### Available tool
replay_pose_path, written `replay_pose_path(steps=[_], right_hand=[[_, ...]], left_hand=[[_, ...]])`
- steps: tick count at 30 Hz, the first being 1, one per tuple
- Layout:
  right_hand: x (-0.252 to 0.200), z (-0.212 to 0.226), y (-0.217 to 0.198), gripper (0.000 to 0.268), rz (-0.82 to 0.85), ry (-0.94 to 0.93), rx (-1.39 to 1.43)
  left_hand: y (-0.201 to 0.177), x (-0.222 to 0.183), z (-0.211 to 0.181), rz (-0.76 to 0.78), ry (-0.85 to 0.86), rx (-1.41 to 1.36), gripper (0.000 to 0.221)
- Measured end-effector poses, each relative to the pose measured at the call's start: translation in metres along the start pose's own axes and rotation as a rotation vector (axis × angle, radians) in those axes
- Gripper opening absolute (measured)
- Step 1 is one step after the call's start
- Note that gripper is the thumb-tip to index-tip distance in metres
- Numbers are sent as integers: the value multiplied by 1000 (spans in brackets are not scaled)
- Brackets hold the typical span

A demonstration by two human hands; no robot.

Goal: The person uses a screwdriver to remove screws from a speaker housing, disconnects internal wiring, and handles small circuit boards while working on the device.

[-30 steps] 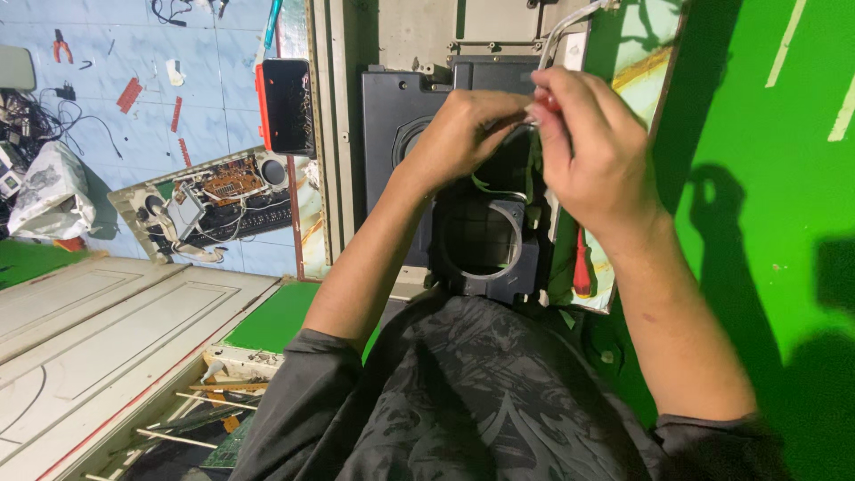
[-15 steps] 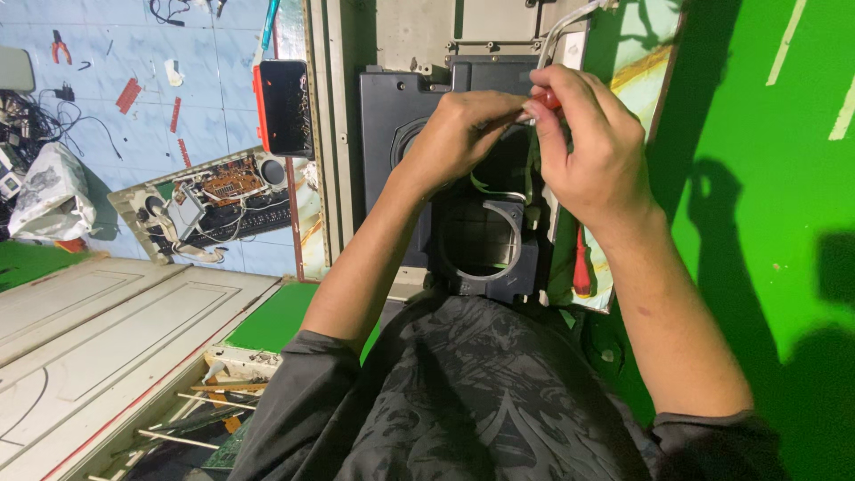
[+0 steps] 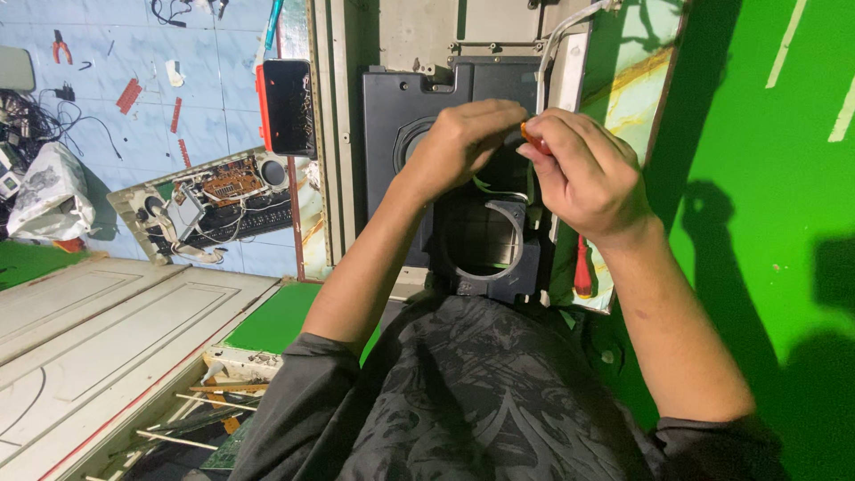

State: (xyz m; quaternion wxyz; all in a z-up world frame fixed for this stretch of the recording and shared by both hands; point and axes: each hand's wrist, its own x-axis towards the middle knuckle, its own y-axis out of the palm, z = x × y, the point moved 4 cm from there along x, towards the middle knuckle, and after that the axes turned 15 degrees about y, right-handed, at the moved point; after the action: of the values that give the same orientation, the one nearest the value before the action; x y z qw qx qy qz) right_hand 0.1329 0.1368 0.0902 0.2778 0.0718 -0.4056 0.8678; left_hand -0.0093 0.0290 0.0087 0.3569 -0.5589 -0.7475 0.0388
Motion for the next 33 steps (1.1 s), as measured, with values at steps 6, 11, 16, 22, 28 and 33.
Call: replay_pose_path(steps=[6, 11, 16, 22, 28, 33], right_hand=[[6, -10, -1, 35, 2, 78, 147], [2, -47, 23, 23, 13, 340, 211], [-13, -83, 89, 9, 193, 350, 70], [-16, -105, 129, 6, 275, 175, -190], [-4, -107, 136, 4, 467, 7, -431], [9, -105, 138, 3, 592, -195, -562]], left_hand=[[-8, 4, -7, -63, 31, 108, 42], [-30, -7, 0, -265, -235, 172, 25], [-42, -28, 9, -221, -372, 551, 12], [-43, -52, 31, -166, -537, 685, 16], [-37, -59, 36, -249, -544, 751, 17], [-34, -59, 33, -266, -472, 813, 16]])
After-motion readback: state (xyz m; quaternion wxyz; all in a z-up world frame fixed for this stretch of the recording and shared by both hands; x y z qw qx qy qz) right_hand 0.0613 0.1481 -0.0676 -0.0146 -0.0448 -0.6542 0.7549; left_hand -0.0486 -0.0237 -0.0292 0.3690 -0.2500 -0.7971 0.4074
